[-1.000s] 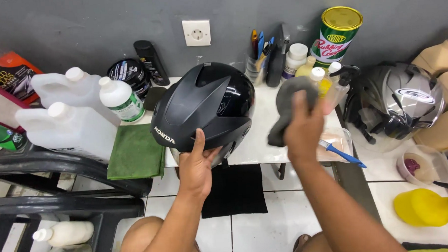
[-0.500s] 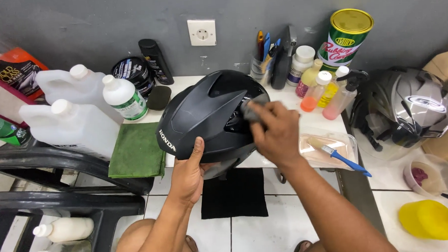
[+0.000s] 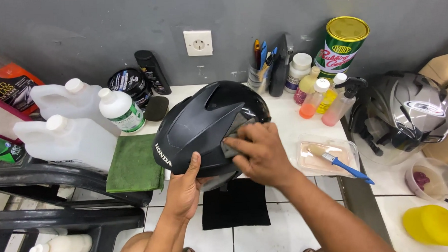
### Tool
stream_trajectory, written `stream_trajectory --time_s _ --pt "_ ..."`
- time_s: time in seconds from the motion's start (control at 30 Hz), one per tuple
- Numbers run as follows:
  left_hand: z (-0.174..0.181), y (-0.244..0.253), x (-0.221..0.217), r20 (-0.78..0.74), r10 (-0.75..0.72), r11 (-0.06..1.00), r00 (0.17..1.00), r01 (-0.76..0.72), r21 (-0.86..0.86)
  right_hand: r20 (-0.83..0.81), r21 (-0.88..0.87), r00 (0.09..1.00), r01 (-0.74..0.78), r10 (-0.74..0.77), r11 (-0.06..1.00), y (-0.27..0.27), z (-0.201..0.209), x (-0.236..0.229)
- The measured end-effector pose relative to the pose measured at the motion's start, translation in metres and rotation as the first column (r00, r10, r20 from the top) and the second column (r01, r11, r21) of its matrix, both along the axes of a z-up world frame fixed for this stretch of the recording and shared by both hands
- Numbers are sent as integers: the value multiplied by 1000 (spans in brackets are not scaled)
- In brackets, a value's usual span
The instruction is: The person wipes a black motorcycle helmet with a dark cloth, rubbing the surface in circular motions. The person rotates the helmet to clean different sides and continues wiping until the end of the clip.
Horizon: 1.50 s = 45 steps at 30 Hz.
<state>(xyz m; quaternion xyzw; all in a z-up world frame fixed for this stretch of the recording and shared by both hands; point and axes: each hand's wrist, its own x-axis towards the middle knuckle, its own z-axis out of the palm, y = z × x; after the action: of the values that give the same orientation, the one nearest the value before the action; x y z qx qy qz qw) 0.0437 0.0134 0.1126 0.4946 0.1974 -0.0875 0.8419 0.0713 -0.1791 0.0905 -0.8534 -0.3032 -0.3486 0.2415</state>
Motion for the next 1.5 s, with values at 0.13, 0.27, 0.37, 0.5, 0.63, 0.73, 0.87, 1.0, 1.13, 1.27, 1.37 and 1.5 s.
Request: stream_trajectory --time_s 0.13,0.27,0.37,0.5,0.63,0.73,0.87,1.0,1.13,1.27,1.37,1.5 --pt "3 -2 6 9 -22 1000 1000 22 16 -61 42 990 128 -125 991 -8 17 9" --pt "6 1 0 13 -26 1000 1000 27 -10 -273 -10 962 -14 10 1000 1 20 -1" --pt "-16 3 1 83 -32 999 996 34 -20 -296 -16 955 9 -13 1000 -10 19 2" --pt "-24 4 4 177 -37 999 983 39 -6 -172 182 985 66 -35 981 -35 10 17" --pt "-20 5 6 195 -81 997 977 79 23 -80 206 992 112 -97 972 -18 -12 14" --pt "-24 9 4 167 -100 995 981 97 27 -65 143 997 39 -30 989 -18 -10 10" --pt "-22 6 7 176 -58 998 983 60 -8 -110 355 978 204 -176 912 -34 -14 31" --pt "-15 5 6 152 -56 998 987 56 2 -63 153 993 106 -97 983 -6 -8 -1" --pt "-13 4 7 181 -64 998 981 65 -2 -99 304 972 232 -212 924 -30 -19 34" --pt "-18 8 8 186 -50 999 981 52 -10 -111 269 972 231 -208 935 -13 -7 13" --pt "-15 6 7 181 -60 998 982 61 0 -99 318 984 171 -147 933 -24 -24 23" --pt "-17 7 8 209 -74 997 975 76 -2 -265 477 916 397 -303 784 -41 -47 49"
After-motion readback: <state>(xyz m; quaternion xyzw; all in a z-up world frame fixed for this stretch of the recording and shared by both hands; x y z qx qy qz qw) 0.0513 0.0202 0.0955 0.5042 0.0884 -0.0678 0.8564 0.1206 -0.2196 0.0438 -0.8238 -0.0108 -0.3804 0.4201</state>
